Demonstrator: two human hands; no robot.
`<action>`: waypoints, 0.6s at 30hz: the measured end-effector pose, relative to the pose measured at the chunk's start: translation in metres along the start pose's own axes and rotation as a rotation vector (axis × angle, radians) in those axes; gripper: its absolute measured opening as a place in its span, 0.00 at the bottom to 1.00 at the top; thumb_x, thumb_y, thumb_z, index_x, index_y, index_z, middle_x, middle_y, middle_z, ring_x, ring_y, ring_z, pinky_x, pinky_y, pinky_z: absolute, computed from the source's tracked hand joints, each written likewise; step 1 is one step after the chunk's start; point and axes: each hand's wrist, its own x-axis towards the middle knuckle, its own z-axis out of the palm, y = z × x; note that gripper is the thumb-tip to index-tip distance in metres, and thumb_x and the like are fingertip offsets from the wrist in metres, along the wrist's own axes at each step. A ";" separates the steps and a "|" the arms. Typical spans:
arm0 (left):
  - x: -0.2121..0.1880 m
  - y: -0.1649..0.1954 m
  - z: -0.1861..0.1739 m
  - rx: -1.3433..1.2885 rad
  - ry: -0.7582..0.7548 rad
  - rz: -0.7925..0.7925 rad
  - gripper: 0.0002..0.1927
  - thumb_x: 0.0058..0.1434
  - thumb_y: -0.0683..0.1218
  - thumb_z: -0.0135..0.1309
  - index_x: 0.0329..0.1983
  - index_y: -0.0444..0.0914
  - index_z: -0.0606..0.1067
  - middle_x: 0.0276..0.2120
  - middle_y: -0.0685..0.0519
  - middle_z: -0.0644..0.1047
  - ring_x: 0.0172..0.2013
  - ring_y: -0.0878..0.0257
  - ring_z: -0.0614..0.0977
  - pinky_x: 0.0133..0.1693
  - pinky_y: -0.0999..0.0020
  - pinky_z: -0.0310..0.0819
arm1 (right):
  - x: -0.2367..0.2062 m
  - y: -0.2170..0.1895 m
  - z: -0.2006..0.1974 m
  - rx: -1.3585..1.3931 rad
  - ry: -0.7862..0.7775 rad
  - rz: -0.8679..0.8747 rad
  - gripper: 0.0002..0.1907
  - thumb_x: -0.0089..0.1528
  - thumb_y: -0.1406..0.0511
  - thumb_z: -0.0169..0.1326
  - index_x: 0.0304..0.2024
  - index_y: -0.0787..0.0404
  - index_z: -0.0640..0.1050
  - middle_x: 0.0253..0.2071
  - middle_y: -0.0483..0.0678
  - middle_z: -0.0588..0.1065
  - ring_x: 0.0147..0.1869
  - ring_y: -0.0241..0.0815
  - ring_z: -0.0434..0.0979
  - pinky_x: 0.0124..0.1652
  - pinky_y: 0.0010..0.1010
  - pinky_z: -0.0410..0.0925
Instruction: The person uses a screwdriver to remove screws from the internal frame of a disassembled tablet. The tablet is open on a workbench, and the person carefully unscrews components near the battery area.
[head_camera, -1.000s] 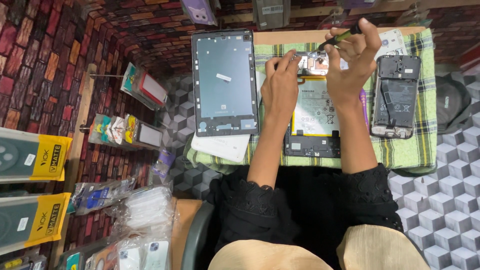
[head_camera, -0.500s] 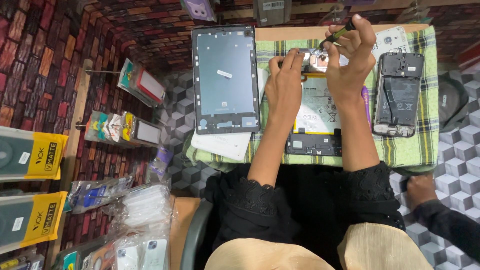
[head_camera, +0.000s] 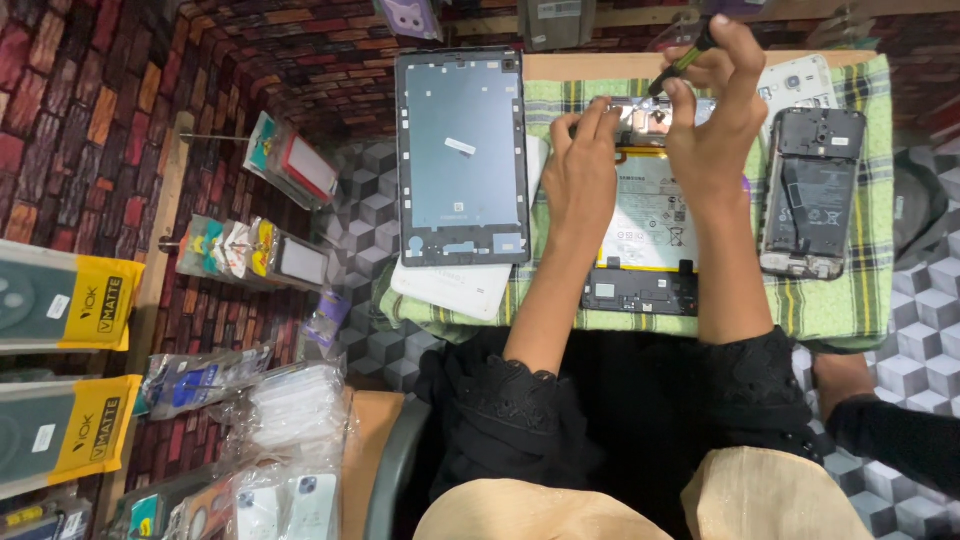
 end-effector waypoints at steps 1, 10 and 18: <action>0.000 0.000 0.000 0.003 0.005 0.005 0.21 0.58 0.36 0.57 0.55 0.40 0.78 0.62 0.60 0.74 0.56 0.55 0.75 0.46 0.65 0.84 | 0.003 -0.001 0.001 -0.080 0.006 0.005 0.35 0.70 0.82 0.58 0.71 0.55 0.58 0.51 0.55 0.79 0.54 0.46 0.85 0.54 0.32 0.77; -0.002 0.003 0.000 0.006 -0.008 0.012 0.18 0.57 0.36 0.57 0.53 0.38 0.78 0.62 0.57 0.74 0.57 0.54 0.75 0.46 0.64 0.83 | 0.012 -0.008 0.005 -0.061 0.022 -0.017 0.33 0.69 0.81 0.57 0.69 0.56 0.58 0.50 0.51 0.77 0.49 0.45 0.84 0.48 0.32 0.76; -0.003 0.004 -0.001 -0.023 0.009 0.008 0.19 0.59 0.37 0.56 0.54 0.38 0.78 0.62 0.59 0.74 0.56 0.54 0.75 0.48 0.64 0.83 | 0.005 0.000 -0.001 0.010 -0.004 -0.044 0.35 0.74 0.81 0.54 0.71 0.52 0.52 0.52 0.52 0.77 0.52 0.49 0.84 0.49 0.33 0.75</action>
